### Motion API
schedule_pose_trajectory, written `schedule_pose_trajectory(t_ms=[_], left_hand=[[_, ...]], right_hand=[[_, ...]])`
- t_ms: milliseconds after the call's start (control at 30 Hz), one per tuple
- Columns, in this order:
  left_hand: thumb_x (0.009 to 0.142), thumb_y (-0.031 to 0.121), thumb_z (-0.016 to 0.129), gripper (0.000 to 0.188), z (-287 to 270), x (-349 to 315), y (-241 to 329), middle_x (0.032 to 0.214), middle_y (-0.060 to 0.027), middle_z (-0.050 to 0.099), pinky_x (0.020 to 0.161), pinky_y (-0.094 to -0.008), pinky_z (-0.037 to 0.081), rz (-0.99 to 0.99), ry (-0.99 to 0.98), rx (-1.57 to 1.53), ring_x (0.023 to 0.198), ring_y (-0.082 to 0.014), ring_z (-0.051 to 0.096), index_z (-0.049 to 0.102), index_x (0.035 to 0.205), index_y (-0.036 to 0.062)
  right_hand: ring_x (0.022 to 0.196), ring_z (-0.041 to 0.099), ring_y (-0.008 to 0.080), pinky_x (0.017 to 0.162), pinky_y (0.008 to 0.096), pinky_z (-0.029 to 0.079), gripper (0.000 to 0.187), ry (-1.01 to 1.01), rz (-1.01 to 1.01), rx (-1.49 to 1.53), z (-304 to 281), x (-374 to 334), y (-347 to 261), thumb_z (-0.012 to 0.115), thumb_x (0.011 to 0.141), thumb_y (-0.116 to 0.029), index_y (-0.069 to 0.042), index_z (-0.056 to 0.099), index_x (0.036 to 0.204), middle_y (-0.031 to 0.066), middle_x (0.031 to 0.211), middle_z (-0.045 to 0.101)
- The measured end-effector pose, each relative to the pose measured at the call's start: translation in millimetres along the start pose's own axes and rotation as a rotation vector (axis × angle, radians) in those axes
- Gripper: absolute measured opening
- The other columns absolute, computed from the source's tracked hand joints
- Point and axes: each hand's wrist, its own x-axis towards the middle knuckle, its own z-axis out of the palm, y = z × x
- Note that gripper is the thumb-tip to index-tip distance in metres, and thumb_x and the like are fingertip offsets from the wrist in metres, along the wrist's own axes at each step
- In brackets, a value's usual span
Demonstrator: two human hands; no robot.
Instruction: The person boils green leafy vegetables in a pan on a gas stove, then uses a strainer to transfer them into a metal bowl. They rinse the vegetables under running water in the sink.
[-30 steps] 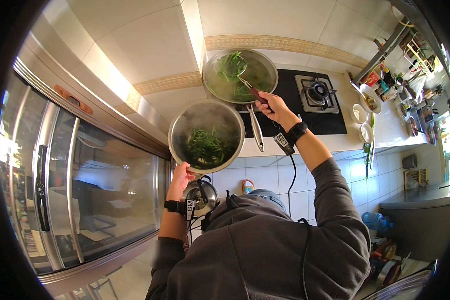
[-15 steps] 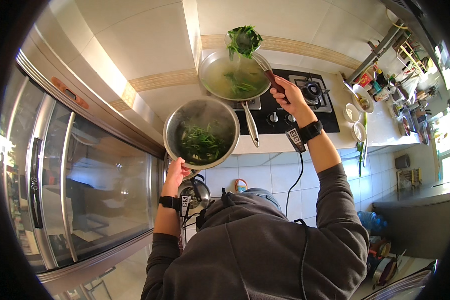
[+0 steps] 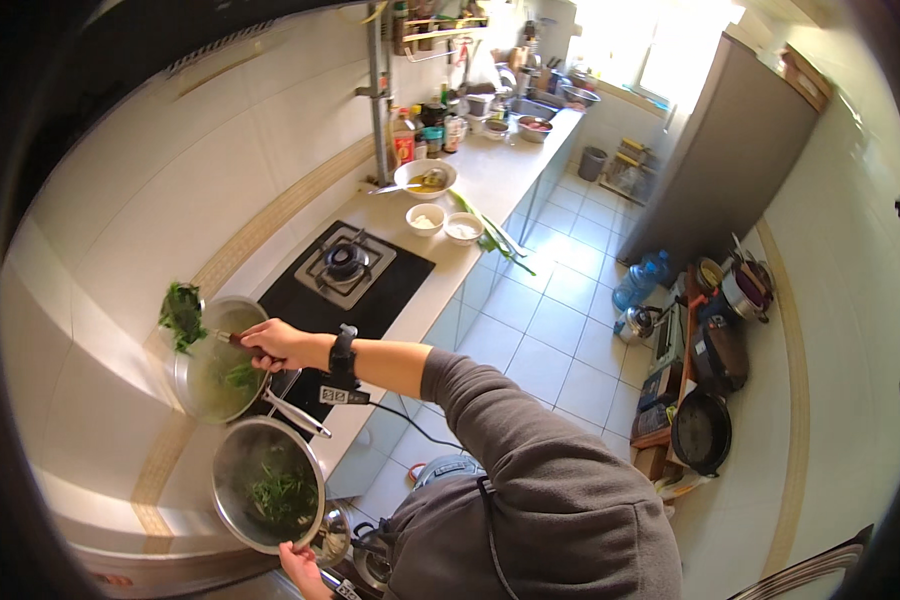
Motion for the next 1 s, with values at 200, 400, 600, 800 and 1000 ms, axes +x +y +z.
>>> schedule_pose_trajectory(t_ms=[200, 400, 600, 800, 1000], left_hand=[[0.078, 0.018, 0.053, 0.021, 10.0, -0.2, 7.9, 0.056, -0.0027, 0.046, 0.041, -0.0265, 0.035, 0.023, 0.038, 0.032, 0.049, -0.0145, 0.047, 0.042, 0.062, 0.0095], [0.083, 0.018, 0.059, 0.008, 9.9, -16.9, 5.7, 0.069, 0.0019, 0.052, 0.046, -0.0260, 0.038, 0.055, -0.159, -0.070, 0.056, -0.0119, 0.049, 0.054, 0.078, 0.0130], [0.082, 0.023, 0.059, 0.013, 3.7, -18.5, -6.1, 0.062, -0.0035, 0.054, 0.047, -0.0299, 0.044, 0.071, -0.143, -0.042, 0.055, -0.0171, 0.056, 0.053, 0.077, 0.0126], [0.082, 0.021, 0.058, 0.009, 7.4, -22.1, -1.8, 0.072, -0.0020, 0.058, 0.050, -0.0294, 0.043, 0.108, -0.263, -0.133, 0.059, -0.0154, 0.056, 0.055, 0.077, 0.0132], [0.077, 0.018, 0.056, 0.008, -0.6, 2.2, 2.2, 0.064, 0.0001, 0.053, 0.045, -0.0266, 0.040, 0.005, -0.072, 0.013, 0.051, -0.0134, 0.051, 0.050, 0.074, 0.0134]], right_hand=[[0.043, 0.041, 0.0102, 0.034, 0.0232, 0.029, 0.026, 0.072, 0.032, -0.042, -2.9, -0.1, 20.8, 0.051, 0.092, -0.013, -0.008, 0.055, 0.117, 0.0060, 0.059, 0.049], [0.044, 0.038, 0.0084, 0.035, 0.0212, 0.028, 0.015, -0.215, 0.075, 0.091, -15.1, -12.5, 12.9, 0.056, 0.086, -0.016, -0.010, 0.050, 0.074, 0.0075, 0.062, 0.050], [0.045, 0.034, 0.0084, 0.037, 0.0185, 0.025, 0.012, -0.084, 0.005, -0.007, -2.7, -25.8, -24.6, 0.051, 0.092, -0.018, -0.008, 0.052, 0.099, 0.0095, 0.068, 0.053], [0.046, 0.040, 0.0103, 0.035, 0.0201, 0.027, 0.004, -0.016, 0.172, 0.056, -22.4, -21.9, 15.9, 0.054, 0.088, -0.009, -0.007, 0.052, 0.085, 0.0087, 0.064, 0.049], [0.044, 0.040, 0.0092, 0.036, 0.0224, 0.031, 0.027, -0.025, -0.028, -0.008, -2.0, -16.9, -4.4, 0.053, 0.092, -0.016, -0.009, 0.057, 0.118, 0.0081, 0.065, 0.055]])
